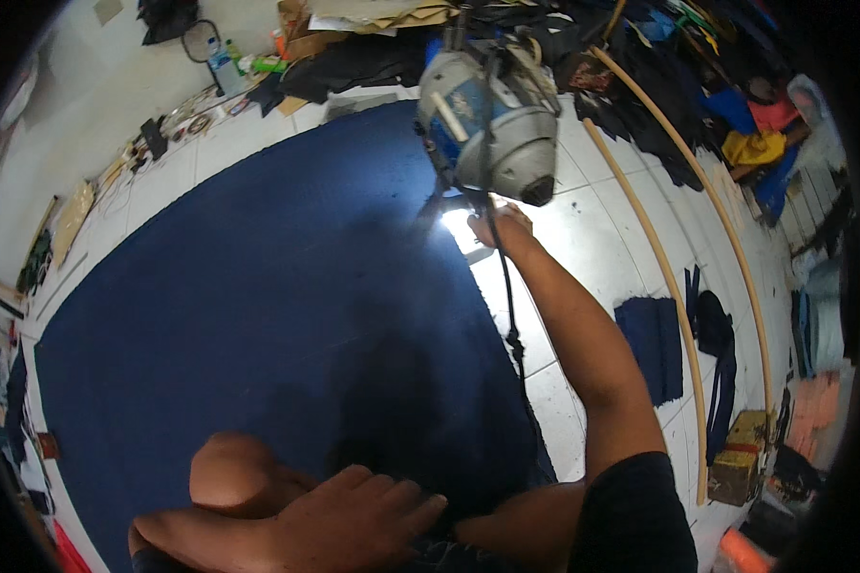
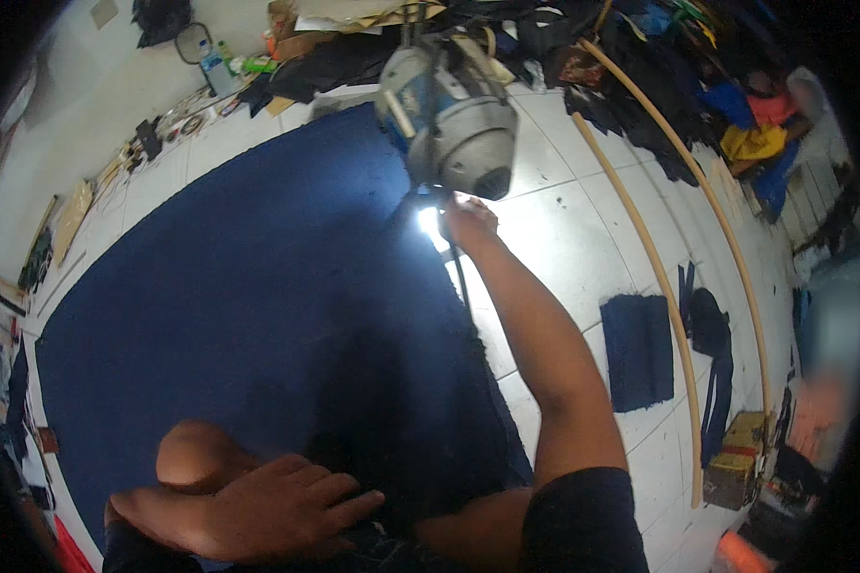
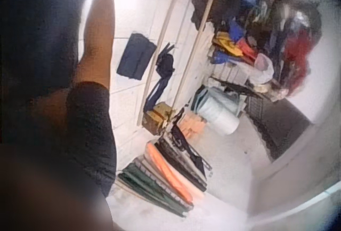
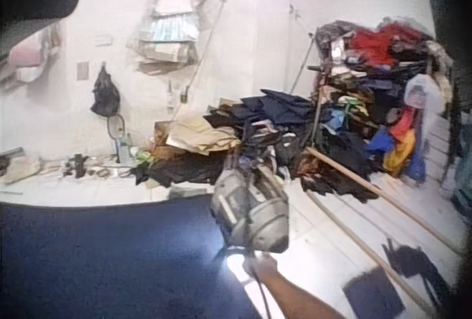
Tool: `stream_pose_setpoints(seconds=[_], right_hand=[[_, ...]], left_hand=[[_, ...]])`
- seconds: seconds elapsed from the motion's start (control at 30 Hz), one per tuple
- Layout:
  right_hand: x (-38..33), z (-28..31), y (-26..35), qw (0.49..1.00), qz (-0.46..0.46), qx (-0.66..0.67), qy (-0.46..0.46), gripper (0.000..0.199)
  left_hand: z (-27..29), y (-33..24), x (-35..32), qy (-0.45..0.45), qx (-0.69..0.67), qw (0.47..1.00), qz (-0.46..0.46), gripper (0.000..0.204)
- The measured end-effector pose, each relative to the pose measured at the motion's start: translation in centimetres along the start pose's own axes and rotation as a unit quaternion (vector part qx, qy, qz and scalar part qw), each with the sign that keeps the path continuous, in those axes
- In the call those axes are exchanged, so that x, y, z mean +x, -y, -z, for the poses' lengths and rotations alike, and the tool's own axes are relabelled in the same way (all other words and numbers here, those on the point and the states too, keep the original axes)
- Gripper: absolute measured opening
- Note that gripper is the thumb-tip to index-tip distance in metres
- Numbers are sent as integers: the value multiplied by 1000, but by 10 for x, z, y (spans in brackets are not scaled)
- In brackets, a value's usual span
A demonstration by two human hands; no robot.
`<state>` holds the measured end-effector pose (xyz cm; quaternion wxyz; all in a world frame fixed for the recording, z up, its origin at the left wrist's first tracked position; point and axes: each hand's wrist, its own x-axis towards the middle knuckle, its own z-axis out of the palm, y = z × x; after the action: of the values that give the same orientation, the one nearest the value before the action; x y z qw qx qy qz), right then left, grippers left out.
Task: The person uses an electric fabric cutting machine to cut a large piece of blue fabric on the floor. They guide the machine along the material, then remove and set aside the cut strips.
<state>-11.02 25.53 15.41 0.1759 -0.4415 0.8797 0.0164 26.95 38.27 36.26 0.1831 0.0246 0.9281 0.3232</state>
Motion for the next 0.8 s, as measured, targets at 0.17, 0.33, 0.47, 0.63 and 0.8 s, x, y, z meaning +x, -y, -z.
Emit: stream_pose_setpoints(seconds=[0.17, 0.33, 0.47, 0.63, 0.8], right_hand=[[19, -22, -15, 995, -4, 2, -104, 48], [-2, 7, 0, 999, 7, 12, -50, 56], [-21, 21, 7, 999, 25, 0, -28, 55], [-35, 1, -70, 999, 2, 0, -49, 61], [-71, -13, -112, 999, -12, -28, -42, 65]], left_hand=[[-7, 4, -6, 24, 15, 999, -23, 57], [0, 7, -5, 37, 36, 999, 9, 56], [5, -5, -21, 34, -16, 998, 55, 51], [-2, -10, -28, -32, -9, 998, 46, 44], [16, -10, -37, 28, -43, 995, 80, 46]])
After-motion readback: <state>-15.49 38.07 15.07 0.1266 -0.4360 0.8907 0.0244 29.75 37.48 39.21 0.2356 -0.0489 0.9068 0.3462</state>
